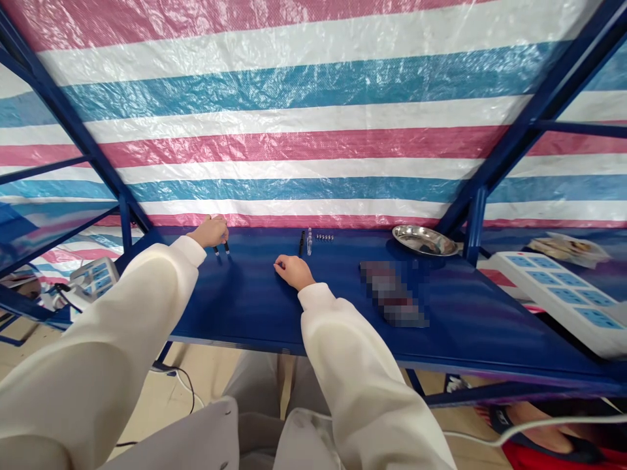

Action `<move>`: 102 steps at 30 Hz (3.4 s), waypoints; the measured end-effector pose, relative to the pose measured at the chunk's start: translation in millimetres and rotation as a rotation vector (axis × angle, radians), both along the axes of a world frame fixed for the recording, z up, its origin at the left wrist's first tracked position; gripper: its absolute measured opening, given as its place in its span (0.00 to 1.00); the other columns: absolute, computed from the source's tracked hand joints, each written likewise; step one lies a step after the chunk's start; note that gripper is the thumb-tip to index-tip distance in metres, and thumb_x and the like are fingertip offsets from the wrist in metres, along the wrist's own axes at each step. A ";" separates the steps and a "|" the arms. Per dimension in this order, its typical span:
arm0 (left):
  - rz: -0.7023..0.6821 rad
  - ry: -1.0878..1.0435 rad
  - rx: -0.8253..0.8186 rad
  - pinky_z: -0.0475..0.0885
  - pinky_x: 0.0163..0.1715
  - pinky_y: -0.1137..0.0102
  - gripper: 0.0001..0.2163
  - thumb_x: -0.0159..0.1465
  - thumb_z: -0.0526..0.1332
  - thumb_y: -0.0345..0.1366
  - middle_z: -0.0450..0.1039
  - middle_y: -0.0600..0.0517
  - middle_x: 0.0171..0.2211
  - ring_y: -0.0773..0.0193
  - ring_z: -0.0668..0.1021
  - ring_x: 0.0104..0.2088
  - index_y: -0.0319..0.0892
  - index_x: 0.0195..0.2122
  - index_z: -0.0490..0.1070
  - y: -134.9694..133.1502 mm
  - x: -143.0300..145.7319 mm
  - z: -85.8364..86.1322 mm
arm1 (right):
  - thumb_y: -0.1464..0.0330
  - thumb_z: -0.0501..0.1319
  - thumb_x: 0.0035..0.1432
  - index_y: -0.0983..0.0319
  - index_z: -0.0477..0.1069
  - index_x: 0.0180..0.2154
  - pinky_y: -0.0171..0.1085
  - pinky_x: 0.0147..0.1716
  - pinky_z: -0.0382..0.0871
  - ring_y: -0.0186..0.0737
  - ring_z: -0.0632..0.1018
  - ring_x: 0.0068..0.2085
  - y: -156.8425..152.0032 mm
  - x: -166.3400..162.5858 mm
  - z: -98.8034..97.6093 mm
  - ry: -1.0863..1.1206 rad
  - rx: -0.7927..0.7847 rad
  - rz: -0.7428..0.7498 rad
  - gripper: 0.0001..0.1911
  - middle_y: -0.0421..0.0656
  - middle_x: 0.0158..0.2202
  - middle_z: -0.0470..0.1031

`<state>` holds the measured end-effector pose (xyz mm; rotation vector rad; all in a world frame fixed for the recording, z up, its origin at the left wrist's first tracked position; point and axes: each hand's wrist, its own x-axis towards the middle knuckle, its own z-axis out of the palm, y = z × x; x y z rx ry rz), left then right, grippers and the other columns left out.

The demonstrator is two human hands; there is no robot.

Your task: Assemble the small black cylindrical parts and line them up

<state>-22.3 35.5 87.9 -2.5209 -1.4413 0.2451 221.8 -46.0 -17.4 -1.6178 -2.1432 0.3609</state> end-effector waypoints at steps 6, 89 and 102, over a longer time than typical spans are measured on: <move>0.010 0.062 0.034 0.57 0.48 0.56 0.07 0.53 0.57 0.22 0.73 0.42 0.37 0.51 0.69 0.46 0.36 0.26 0.74 -2.6 -2.2 -0.4 | 0.66 0.55 0.58 0.60 0.74 0.36 0.31 0.29 0.58 0.33 0.72 0.29 -0.1 -0.1 -0.7 -0.002 0.001 0.006 0.10 0.39 0.27 0.74; -0.088 -0.397 -0.034 0.63 0.43 0.59 0.26 0.64 0.48 0.30 0.61 0.42 0.54 0.52 0.67 0.50 0.44 0.64 0.45 -59.3 153.5 -94.1 | 0.70 0.53 0.55 0.68 0.65 0.45 0.46 0.45 0.63 0.53 0.70 0.51 6.3 29.5 2.4 -0.011 -0.066 -0.645 0.16 0.57 0.47 0.69; -0.044 -0.751 0.215 0.63 0.41 0.65 0.04 0.62 0.57 0.34 0.72 0.50 0.38 0.60 0.73 0.41 0.42 0.35 0.70 -51.2 133.3 -89.4 | 0.68 0.53 0.56 0.65 0.69 0.44 0.46 0.45 0.62 0.51 0.68 0.51 15.4 32.9 -6.5 -0.021 -0.071 -0.642 0.15 0.53 0.48 0.69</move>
